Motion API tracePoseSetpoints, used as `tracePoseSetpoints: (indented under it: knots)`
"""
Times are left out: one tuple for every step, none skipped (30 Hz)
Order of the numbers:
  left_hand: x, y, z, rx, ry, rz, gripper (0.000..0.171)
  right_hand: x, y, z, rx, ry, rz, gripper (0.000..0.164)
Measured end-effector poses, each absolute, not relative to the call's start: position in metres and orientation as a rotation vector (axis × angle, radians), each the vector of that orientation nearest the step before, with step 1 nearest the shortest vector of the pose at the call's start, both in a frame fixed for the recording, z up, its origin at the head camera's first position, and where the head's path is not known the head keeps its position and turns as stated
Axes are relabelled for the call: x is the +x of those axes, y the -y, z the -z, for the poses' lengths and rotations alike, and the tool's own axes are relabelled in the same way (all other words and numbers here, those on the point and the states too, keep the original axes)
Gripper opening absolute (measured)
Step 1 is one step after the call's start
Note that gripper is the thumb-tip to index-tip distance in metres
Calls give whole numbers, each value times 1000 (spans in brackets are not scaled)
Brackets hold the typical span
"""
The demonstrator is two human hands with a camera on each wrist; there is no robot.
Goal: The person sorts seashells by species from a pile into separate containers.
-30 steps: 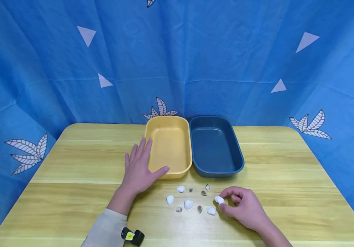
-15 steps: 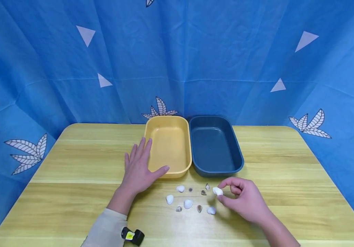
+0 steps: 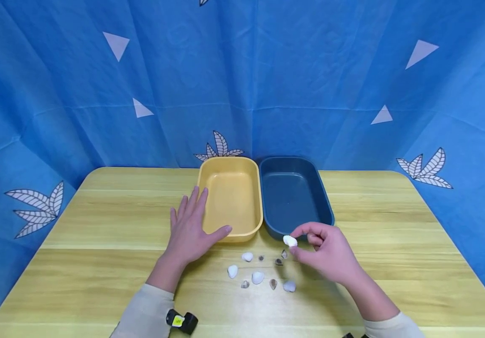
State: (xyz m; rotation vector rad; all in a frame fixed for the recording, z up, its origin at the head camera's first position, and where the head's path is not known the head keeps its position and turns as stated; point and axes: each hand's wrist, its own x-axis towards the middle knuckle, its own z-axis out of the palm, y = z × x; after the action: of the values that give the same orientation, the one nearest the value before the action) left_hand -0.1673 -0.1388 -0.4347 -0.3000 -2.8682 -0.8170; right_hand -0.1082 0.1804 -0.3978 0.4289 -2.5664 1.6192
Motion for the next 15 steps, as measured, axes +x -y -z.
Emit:
tracePoseSetpoints:
  knots:
    - [-167, 139, 435, -301, 2868, 818, 110, -111, -179, 396, 429, 2561, -1620, 25]
    - [-167, 139, 435, -299, 2868, 817, 109, -113, -177, 395, 430, 2554, -1624, 25]
    - [-167, 139, 435, -300, 2868, 821, 110, -115, -175, 393, 433, 2544, -1627, 24]
    - [-168, 139, 435, -301, 2868, 822, 110, -118, -173, 392, 436, 2534, -1634, 24]
    - [-168, 139, 435, -301, 2870, 820, 110, -120, -171, 390, 437, 2524, -1644, 24]
    - [-168, 139, 435, -301, 2871, 819, 110, -123, -169, 389, 442, 2515, -1649, 23]
    - [-168, 139, 436, -301, 2873, 818, 111, -125, -167, 388, 443, 2508, -1657, 23]
    - [-168, 140, 436, -301, 2874, 815, 111, -128, -164, 387, 443, 2503, -1660, 23]
    - [-168, 140, 436, -301, 2876, 813, 111, -130, -162, 386, 441, 2499, -1664, 23]
    - [-168, 140, 436, -301, 2877, 809, 111, -132, -160, 385, 438, 2500, -1665, 23]
    - [-168, 140, 436, -301, 2878, 808, 110, -135, -158, 385, 434, 2503, -1662, 22]
    - [-168, 140, 436, -300, 2878, 809, 110, -138, -156, 384, 424, 2507, -1662, 22]
    - [-168, 140, 436, -300, 2877, 812, 110, -140, -154, 382, 417, 2508, -1662, 21]
    - [-168, 139, 436, -300, 2876, 812, 110, -143, -153, 382, 408, 2512, -1658, 20]
    - [-168, 139, 436, -298, 2876, 811, 110, -145, -151, 381, 400, 2513, -1663, 20]
